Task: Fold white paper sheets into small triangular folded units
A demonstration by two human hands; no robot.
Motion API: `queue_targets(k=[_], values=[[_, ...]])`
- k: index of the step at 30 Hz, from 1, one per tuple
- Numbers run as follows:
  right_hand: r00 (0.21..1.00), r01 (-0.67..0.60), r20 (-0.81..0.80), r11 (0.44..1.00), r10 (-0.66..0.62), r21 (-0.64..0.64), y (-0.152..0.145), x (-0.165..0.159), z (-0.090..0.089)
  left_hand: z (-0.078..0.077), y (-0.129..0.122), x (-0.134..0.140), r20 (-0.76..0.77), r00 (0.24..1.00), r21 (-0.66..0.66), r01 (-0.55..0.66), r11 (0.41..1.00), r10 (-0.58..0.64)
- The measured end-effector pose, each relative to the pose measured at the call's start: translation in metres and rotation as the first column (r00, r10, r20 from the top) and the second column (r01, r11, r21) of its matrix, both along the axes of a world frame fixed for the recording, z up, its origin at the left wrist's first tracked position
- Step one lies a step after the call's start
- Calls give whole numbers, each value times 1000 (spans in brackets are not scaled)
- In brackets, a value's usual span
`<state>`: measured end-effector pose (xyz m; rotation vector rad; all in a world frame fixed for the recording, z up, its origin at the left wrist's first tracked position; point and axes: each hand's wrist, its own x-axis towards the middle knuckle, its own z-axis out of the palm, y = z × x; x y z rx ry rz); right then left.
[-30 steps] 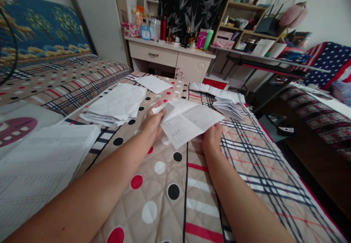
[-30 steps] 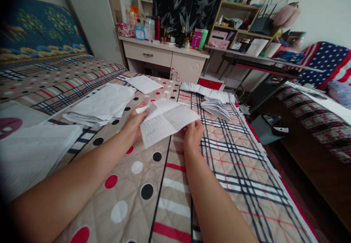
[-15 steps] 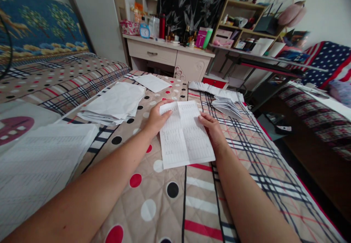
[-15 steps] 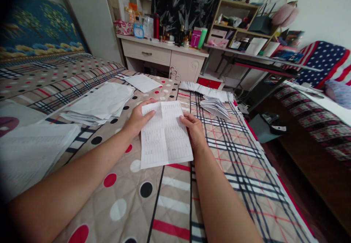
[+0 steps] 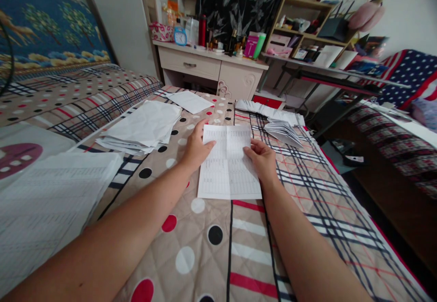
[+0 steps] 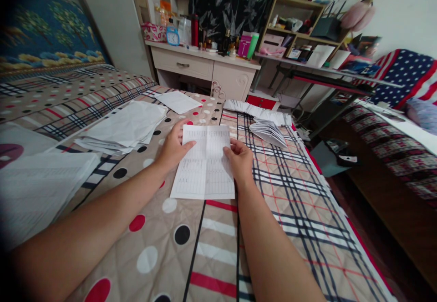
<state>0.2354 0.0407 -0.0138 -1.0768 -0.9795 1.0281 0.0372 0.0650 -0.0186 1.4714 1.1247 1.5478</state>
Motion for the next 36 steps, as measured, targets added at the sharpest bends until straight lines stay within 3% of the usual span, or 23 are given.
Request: queue_targets(k=[5,12,19,24,29,36], values=[[987,153,-52,988,-153,-2,6,7,-5,2,2,-1,105,994,-129,7,992,7],[944,308,-118,951,-308,-18,10,12,-6,3,4,-2,310,939,-213,221,952,-149],[920,372,-115,927,-374,-44,10,11,-3,2,2,-1,281,923,-266,340,902,-265],[880,411,-245,911,-407,-35,11,10,-3,9,-6,3,168,926,-266,373,889,-339],[857,437,-290,899,-426,-29,11,9,-3,10,-10,5,13,782,-277,602,749,-623],[859,424,-306,905,-411,-25,9,7,0,10,-10,3,0,776,-279,606,745,-631]])
